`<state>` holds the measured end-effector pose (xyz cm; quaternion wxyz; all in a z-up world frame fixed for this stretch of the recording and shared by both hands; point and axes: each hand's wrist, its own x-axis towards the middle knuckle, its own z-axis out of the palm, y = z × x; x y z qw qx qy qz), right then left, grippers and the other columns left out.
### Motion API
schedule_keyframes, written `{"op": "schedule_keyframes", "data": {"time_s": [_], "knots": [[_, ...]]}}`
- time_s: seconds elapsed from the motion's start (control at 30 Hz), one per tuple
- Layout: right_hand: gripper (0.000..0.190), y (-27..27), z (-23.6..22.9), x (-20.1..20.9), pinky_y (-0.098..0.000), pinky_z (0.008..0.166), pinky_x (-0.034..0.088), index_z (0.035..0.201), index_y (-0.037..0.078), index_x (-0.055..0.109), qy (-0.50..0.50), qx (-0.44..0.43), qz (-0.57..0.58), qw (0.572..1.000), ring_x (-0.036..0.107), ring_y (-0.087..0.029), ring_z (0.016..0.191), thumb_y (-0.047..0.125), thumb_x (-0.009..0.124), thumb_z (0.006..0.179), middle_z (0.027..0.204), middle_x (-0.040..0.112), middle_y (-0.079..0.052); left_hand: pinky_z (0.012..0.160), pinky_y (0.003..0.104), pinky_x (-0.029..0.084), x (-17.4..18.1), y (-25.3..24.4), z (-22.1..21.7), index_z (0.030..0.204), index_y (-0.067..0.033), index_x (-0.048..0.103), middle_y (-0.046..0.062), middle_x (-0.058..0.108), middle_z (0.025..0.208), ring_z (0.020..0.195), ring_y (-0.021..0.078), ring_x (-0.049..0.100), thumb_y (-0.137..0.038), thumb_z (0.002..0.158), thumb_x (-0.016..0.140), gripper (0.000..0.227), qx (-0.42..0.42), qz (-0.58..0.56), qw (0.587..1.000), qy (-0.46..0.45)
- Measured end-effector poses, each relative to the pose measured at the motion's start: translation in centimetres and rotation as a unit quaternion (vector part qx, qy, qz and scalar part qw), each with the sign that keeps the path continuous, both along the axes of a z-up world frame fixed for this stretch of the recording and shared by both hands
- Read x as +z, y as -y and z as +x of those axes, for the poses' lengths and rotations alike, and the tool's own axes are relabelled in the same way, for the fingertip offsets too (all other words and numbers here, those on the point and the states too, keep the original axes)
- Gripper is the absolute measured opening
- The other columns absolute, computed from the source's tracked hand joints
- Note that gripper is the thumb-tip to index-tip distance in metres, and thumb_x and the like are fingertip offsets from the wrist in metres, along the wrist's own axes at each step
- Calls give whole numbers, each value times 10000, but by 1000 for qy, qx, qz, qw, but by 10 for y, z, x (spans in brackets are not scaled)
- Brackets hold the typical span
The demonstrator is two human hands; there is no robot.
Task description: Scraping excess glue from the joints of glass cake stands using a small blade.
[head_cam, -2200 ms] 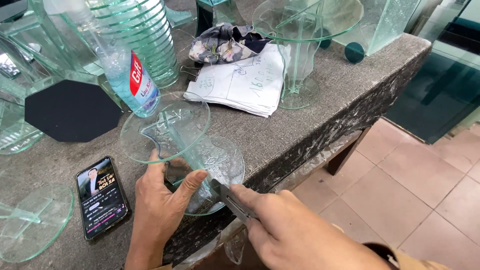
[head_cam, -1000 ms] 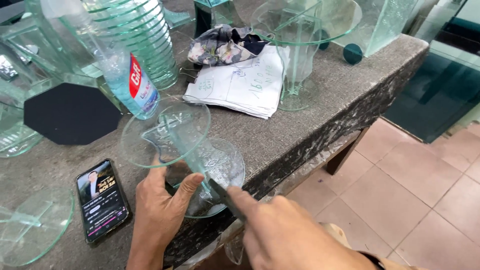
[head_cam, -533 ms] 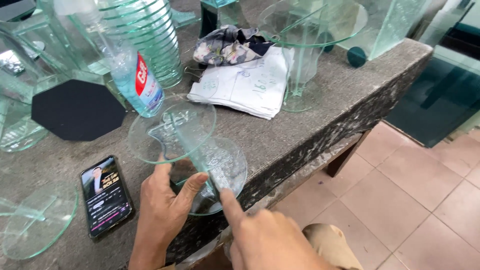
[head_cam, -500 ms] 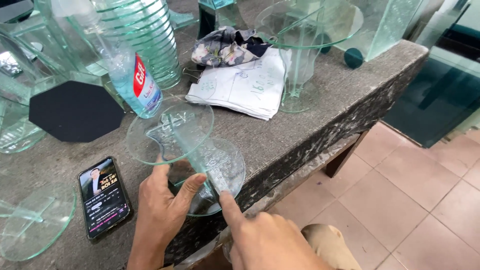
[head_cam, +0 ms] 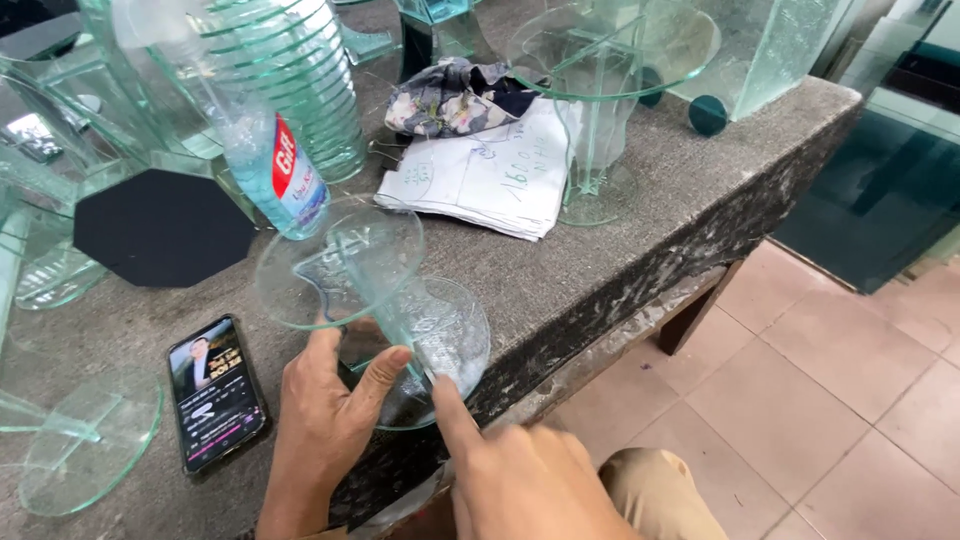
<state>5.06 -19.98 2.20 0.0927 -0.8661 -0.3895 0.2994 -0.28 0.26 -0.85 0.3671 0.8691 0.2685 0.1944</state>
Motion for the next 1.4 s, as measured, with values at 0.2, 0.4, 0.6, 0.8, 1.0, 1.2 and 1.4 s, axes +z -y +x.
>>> {"op": "schedule_keyframes", "data": {"time_s": [0.2,0.4,0.6,0.8,1.0,1.2,1.4], "knots": [[937,10,-2,-4,-696,789,535,1829,438,23,-8,-17,-14,1000,719,-525,920,380,527,1041,1001,756,-146,1004,478,636,6,3,3,1351,-121,742,62,871,1256,1213,266,825,-637,852,714,719,19,-26,999,-21],[870,27,16,8,-608,765,554,1769,590,315,-31,-93,50,994,737,-477,899,303,502,969,927,799,-76,873,445,578,-1,1,5,1229,-109,759,54,868,1064,1004,231,798,-613,888,732,609,18,8,1000,-22],[856,31,1,-55,-585,727,624,1746,694,326,5,-105,78,991,752,-357,833,358,560,995,944,711,52,688,433,515,1,1,1,1275,-98,749,59,832,1035,701,190,635,-640,887,696,669,31,17,998,-56],[873,16,9,-47,-645,756,535,1826,613,167,-36,-57,73,995,716,-496,891,551,533,1036,1051,705,-45,895,481,594,-10,-7,-2,1291,-108,770,81,833,1227,1166,298,800,-600,909,687,628,22,39,998,-41],[730,5,-14,-78,-620,412,525,1735,443,530,127,-91,224,962,701,-432,429,721,577,1062,755,699,-55,821,442,566,-24,-23,0,1212,-105,829,80,793,1116,1027,254,797,-620,871,699,631,52,45,996,-59],[557,-26,-46,-104,-529,403,486,1570,431,681,242,-184,283,910,573,-361,362,638,578,1063,675,567,-34,907,466,508,-46,-33,-10,1084,-95,760,124,730,908,986,306,682,-614,858,752,566,83,92,990,-64],[703,-12,-31,-88,-573,291,507,1672,340,612,246,-107,260,928,684,-350,280,561,621,1005,637,664,-53,581,468,313,-56,-44,-15,838,-70,541,59,362,666,563,219,436,-657,884,766,630,93,87,988,-82]]}}
